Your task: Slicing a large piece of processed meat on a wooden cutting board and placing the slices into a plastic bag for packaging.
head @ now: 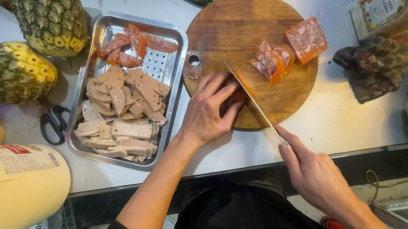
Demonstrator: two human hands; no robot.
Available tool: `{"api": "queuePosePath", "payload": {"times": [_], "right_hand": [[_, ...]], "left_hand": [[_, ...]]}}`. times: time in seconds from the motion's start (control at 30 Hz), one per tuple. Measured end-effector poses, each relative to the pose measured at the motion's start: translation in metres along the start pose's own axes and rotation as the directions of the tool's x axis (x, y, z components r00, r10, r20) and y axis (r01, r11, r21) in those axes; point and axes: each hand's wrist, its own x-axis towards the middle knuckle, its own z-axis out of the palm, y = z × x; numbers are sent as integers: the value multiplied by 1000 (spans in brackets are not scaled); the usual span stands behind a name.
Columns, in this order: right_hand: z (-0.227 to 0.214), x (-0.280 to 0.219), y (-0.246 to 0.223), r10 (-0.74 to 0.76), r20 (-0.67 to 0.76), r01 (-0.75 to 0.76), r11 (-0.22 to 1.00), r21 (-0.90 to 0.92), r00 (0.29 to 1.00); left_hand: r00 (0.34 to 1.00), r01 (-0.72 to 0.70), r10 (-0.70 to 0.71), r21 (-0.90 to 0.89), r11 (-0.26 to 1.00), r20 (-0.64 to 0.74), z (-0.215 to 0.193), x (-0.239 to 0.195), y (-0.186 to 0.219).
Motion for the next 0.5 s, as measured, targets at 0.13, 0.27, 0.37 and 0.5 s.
{"api": "queuePosePath", "payload": {"times": [0.13, 0.27, 0.37, 0.5], "right_hand": [[4, 20, -5, 18, 12, -17, 999, -36, 1000], [-1, 48, -23, -151, -52, 153, 988, 27, 987], [-12, 40, -15, -172, -103, 181, 980, 85, 980], [-12, 18, -18, -120, -80, 127, 988, 87, 990]], "left_hand": [[1000, -15, 15, -5, 1000, -19, 3, 0, -2], [999, -35, 35, 8, 999, -31, -2, 3, 2], [998, -39, 39, -1, 999, -58, -1, 4, 5], [994, -33, 27, -49, 998, -107, 3, 1, 3]]}}
